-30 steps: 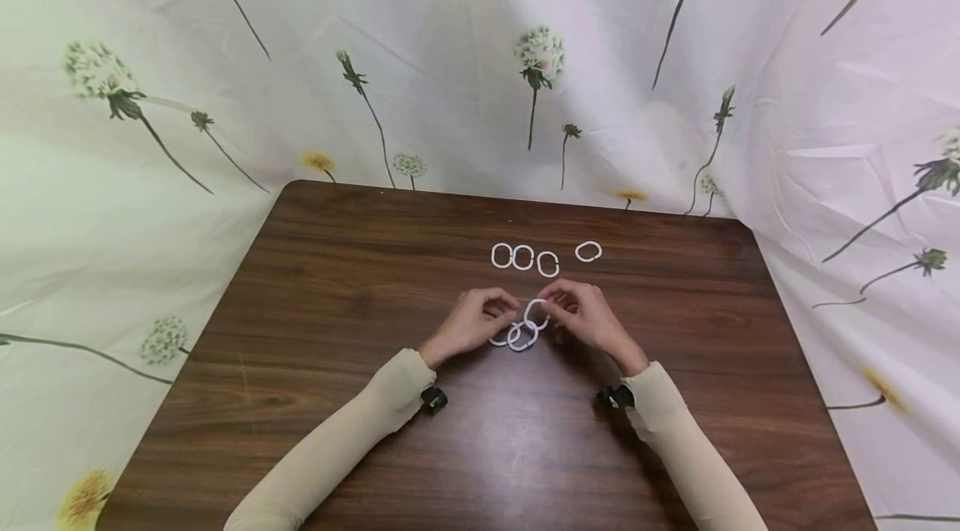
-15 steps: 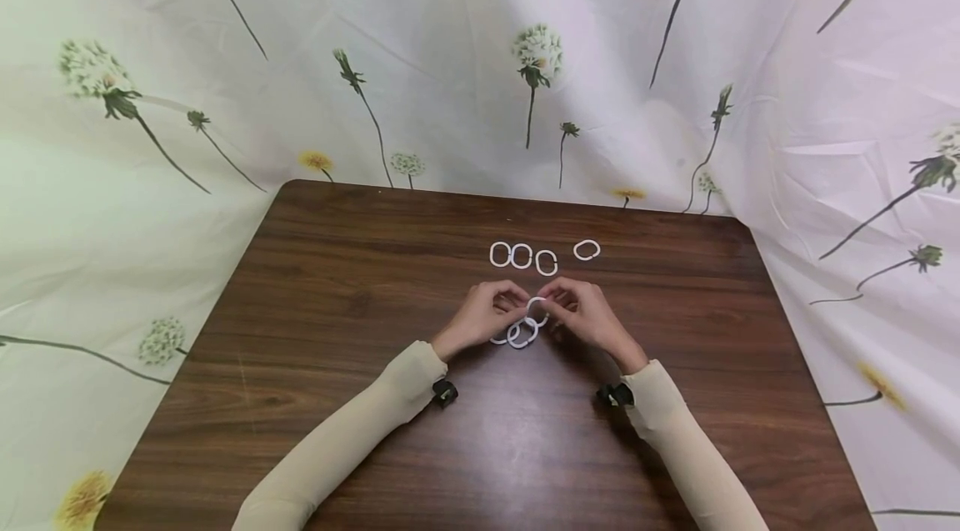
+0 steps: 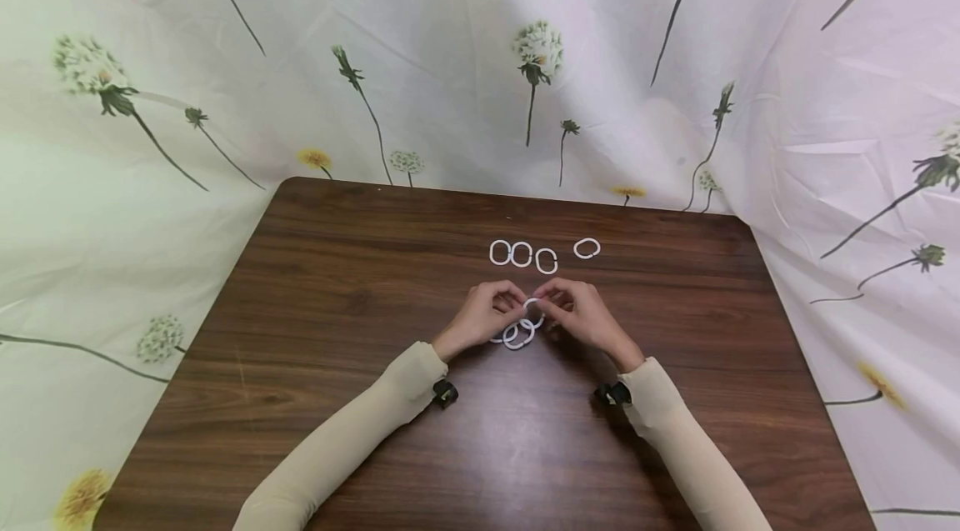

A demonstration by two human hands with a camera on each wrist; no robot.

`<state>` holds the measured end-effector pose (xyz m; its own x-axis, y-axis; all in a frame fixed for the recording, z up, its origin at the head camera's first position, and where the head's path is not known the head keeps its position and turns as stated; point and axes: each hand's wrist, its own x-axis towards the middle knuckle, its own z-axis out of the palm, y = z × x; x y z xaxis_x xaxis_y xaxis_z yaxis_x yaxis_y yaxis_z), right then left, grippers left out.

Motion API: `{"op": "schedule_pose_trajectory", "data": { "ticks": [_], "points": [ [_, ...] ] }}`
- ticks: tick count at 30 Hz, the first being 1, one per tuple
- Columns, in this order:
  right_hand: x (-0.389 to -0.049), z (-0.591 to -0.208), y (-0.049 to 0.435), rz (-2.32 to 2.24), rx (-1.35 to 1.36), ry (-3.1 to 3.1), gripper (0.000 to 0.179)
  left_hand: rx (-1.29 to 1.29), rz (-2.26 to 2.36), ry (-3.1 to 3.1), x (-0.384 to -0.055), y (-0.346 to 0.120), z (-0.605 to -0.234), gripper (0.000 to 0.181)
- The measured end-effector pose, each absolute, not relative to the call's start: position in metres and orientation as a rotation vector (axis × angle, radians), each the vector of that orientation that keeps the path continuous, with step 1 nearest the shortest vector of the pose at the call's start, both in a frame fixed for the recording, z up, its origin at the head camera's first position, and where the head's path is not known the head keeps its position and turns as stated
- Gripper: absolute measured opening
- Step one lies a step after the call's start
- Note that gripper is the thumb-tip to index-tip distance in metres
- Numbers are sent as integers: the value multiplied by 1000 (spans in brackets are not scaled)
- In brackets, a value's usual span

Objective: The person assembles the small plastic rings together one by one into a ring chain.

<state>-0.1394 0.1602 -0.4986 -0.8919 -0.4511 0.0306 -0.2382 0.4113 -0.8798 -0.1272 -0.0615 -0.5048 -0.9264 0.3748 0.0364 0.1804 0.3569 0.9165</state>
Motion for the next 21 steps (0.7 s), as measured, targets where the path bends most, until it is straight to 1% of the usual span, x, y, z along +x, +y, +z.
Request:
{"op": "schedule_pose_trajectory", "data": {
  "ticks": [8,13,21],
  "points": [
    [-151,-491,166,-1495,-557,2510,22,497,1601,2456,-125,-65,-506,13],
    [-162,-488,172,-1473,-553,2565,22,502,1628,2436,-125,-67,-507,13],
    [-183,-489,181,-1469,-470,2605,23,474,1626,2441,-125,-69,-510,14]
  ]
}}
